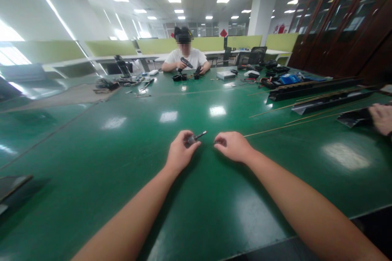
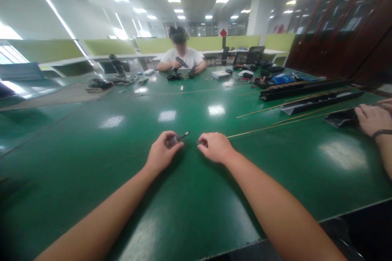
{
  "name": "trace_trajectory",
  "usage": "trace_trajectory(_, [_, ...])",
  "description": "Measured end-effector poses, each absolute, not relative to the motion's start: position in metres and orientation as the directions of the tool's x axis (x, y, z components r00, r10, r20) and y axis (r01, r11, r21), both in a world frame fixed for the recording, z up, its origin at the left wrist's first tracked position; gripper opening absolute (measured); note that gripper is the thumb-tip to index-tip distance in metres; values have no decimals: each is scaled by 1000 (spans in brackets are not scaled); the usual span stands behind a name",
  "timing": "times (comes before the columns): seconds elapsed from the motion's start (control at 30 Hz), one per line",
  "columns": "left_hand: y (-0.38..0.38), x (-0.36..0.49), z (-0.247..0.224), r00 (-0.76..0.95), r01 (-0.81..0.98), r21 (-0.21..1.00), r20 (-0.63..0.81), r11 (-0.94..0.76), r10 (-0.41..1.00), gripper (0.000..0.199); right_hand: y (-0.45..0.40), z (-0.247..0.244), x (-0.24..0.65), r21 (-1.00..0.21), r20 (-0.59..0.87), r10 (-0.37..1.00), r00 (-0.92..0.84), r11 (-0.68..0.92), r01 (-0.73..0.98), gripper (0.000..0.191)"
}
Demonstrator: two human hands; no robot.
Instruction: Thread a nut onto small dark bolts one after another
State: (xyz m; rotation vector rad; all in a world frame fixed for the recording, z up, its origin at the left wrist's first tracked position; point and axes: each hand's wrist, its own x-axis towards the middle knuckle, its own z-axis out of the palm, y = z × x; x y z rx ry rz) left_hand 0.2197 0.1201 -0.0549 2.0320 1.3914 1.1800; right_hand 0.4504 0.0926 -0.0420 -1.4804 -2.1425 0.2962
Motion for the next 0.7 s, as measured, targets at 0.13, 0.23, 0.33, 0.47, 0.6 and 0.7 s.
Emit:
trace_trajectory(0.13, [121,219,-55,119,529,763,367,-372,923,42,92,-42,450,-446,288,916,-279,386,808,18])
trace_trajectory(0.23, [117,218,-53,76,417,856,302,-306,950,45,92,-42,450,-436,289,915,-281,387,813,18])
trace_trajectory(0.33, [110,212,-43,54,295,921,248,-252,967,52,93,-42,450,-441,285,917,-280,385,811,19])
trace_trajectory(0.47, [91,186,-13,58,396,894,204,-210,977,56,92,-42,450,-439,284,915,-286,389,810,19])
trace_trajectory(0.6, [52,127,9,-13,724,672,237,-154,971,52,91,-41,450,-427,286,914,-288,391,815,19])
trace_trajectory(0.7, [13,73,8,-163,888,458,266,24,950,51,91,-40,450,-421,287,915,-284,387,821,19])
